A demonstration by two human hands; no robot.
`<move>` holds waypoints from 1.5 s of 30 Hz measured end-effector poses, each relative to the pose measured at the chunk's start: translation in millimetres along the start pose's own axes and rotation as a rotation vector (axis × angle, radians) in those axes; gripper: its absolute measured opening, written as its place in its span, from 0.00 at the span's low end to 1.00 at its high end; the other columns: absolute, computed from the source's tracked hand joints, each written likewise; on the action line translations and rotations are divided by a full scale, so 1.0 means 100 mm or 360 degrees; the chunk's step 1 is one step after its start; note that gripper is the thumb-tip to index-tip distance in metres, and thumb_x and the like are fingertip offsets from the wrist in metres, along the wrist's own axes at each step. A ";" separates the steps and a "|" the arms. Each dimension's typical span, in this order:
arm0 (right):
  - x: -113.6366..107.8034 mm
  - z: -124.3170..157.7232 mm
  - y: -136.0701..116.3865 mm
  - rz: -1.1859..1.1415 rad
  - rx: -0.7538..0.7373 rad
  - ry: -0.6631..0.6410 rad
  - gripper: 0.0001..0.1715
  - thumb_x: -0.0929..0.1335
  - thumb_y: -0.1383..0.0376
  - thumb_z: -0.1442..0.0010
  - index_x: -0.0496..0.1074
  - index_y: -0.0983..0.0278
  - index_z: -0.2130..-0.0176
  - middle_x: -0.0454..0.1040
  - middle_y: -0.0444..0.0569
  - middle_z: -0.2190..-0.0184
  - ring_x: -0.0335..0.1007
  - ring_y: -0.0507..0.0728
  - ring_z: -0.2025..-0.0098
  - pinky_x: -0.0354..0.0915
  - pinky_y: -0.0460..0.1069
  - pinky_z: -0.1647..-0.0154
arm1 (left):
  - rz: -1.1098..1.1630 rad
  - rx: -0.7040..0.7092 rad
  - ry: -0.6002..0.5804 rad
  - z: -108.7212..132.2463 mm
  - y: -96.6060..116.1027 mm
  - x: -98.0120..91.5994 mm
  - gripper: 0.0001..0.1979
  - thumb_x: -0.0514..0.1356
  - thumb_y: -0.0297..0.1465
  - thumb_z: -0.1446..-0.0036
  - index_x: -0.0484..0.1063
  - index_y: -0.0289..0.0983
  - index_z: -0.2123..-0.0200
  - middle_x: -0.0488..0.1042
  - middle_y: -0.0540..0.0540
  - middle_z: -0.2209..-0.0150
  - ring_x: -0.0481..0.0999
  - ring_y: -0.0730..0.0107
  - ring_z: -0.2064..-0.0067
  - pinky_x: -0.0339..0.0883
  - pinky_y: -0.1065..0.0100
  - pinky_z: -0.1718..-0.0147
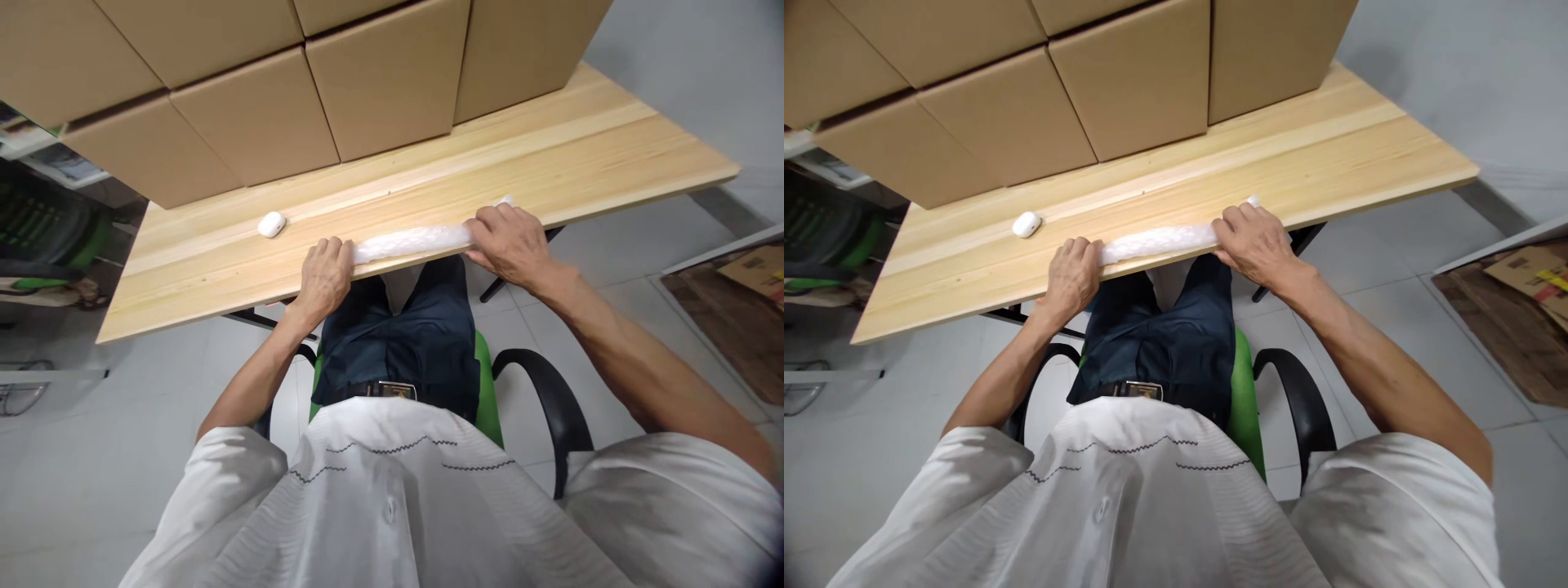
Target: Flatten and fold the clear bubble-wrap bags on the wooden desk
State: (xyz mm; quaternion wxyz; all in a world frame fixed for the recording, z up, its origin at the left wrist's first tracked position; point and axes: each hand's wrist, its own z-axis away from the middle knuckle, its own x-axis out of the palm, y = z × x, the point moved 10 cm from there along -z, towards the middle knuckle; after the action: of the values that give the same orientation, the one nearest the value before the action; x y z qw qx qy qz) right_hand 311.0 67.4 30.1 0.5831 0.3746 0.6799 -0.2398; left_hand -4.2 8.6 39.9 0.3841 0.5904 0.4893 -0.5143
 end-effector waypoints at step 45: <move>0.18 -0.25 0.26 -0.0145 -0.0040 0.0108 0.47 0.56 0.31 0.12 0.82 0.62 0.52 0.87 0.65 0.57 0.81 0.70 0.57 0.54 0.57 0.58 | 0.0375 0.0071 -0.0104 -0.28 -0.43 -0.03 0.24 0.63 0.33 0.25 0.90 0.41 0.33 0.96 0.37 0.45 0.96 0.42 0.42 0.83 0.57 0.45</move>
State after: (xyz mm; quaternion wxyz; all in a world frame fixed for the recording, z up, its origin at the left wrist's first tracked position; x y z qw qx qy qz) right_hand 315.8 106.0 20.5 0.5530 0.3437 0.7185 -0.2446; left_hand -39.1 44.4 49.9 0.4443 0.6351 0.3922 -0.4954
